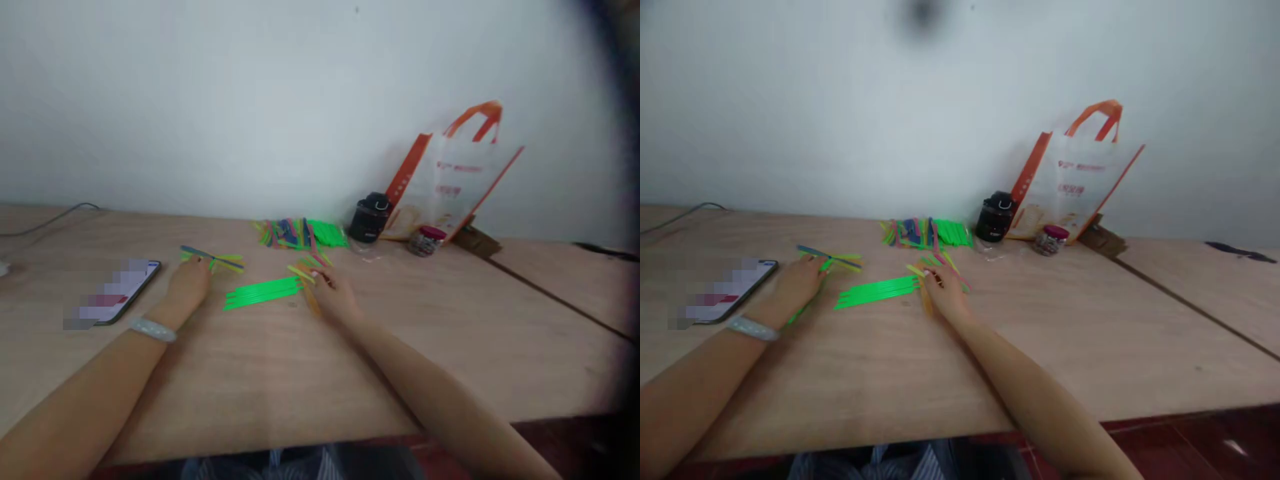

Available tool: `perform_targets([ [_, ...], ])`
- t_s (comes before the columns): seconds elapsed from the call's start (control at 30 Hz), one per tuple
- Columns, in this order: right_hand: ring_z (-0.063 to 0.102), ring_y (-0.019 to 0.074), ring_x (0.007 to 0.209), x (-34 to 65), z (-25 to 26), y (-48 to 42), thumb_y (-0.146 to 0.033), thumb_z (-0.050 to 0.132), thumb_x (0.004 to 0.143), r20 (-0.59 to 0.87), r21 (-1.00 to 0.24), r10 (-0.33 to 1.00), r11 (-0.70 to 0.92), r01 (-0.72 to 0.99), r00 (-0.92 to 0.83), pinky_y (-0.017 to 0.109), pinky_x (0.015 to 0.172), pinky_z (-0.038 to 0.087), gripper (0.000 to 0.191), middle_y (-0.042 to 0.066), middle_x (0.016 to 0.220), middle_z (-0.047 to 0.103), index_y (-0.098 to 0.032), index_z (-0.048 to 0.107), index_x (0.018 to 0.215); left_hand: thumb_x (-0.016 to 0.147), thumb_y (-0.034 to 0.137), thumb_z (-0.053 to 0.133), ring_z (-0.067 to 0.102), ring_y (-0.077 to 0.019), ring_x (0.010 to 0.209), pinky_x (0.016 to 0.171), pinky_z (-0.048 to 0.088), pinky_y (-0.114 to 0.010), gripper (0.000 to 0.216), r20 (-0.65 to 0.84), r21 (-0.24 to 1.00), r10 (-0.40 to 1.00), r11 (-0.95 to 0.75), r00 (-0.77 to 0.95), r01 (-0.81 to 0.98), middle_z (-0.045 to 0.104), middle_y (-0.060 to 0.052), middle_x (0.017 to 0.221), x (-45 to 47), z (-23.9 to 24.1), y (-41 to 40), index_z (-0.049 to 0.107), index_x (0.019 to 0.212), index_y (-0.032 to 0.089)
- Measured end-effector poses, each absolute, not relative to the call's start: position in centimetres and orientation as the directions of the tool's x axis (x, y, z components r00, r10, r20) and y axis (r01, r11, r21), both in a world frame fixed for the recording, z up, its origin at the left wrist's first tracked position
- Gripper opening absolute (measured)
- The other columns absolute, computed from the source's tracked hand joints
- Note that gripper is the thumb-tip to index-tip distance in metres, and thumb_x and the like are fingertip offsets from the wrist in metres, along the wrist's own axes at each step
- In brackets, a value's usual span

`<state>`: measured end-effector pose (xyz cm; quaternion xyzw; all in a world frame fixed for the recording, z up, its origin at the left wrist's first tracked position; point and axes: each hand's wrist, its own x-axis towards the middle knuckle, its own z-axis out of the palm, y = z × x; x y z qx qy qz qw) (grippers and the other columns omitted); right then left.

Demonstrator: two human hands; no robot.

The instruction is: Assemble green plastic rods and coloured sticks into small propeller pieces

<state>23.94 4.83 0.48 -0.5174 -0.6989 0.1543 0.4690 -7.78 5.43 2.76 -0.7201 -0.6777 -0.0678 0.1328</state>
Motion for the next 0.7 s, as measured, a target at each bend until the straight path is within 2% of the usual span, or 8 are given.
perform_targets([
  [0.13,0.06,0.019,0.084,24.9,0.8,5.3,-0.033,0.046,0.086,0.498,-0.657,0.866,0.335,0.675,0.055,0.03,0.072,0.047,0.028,0.007,0.092,0.067,-0.017,0.068,0.093,0.09,0.024,0.042,0.06,-0.0298,0.091,0.076,0.049,-0.039,0.03,0.372,-0.074,0.922,-0.082,0.104,0.994,0.06,-0.017,0.103,-7.1,3.2,5.0,0.058,0.11,0.009],
  [0.27,0.059,0.0184,0.089,25.4,1.4,4.9,-0.025,0.048,0.085,0.442,-0.451,0.894,0.285,0.846,-0.065,0.029,0.079,0.045,0.023,0.007,0.095,0.065,-0.018,0.069,0.093,0.091,0.023,0.042,0.056,-0.0257,0.099,0.087,0.046,-0.039,0.027,0.461,-0.041,0.822,-0.358,0.335,0.933,0.06,-0.012,0.104,-4.6,3.1,4.0,0.061,0.109,0.014],
  [0.37,0.057,0.0189,0.096,25.2,1.8,4.4,-0.025,0.048,0.087,0.383,-0.274,0.912,0.262,0.925,-0.145,0.028,0.083,0.043,0.024,0.008,0.101,0.064,-0.019,0.07,0.093,0.092,0.023,0.043,0.053,-0.0224,0.1,0.089,0.045,-0.037,0.025,0.414,-0.069,0.731,-0.57,0.543,0.819,0.059,-0.009,0.105,-2.2,2.5,2.9,0.062,0.108,0.017],
  [0.5,0.055,0.0203,0.1,25.0,2.1,4.1,-0.027,0.046,0.089,0.304,-0.109,0.936,0.22,0.969,-0.178,0.029,0.087,0.042,0.026,0.01,0.105,0.064,-0.018,0.07,0.094,0.092,0.023,0.046,0.052,-0.0221,0.099,0.087,0.045,-0.035,0.024,0.322,-0.094,0.692,-0.656,0.646,0.749,0.059,-0.009,0.105,0.2,1.5,1.9,0.062,0.108,0.016],
  [0.6,0.055,0.0207,0.102,25.1,2.1,4.3,-0.027,0.047,0.089,0.264,-0.076,0.949,0.196,0.978,-0.169,0.03,0.088,0.042,0.026,0.01,0.105,0.064,-0.018,0.07,0.097,0.092,0.024,0.045,0.05,-0.0229,0.101,0.087,0.045,-0.036,0.024,0.292,-0.103,0.695,-0.66,0.657,0.744,0.058,-0.009,0.105,1.0,1.1,1.7,0.063,0.107,0.017],
  [0.7,0.056,0.021,0.098,25.3,1.9,4.5,-0.024,0.049,0.087,0.285,-0.099,0.945,0.196,0.976,-0.161,0.032,0.087,0.043,0.023,0.01,0.102,0.065,-0.019,0.071,0.094,0.093,0.023,0.042,0.05,-0.0229,0.1,0.087,0.044,-0.036,0.025,0.274,-0.089,0.703,-0.661,0.656,0.745,0.058,-0.01,0.103,1.1,1.1,1.7,0.064,0.102,0.016],
])
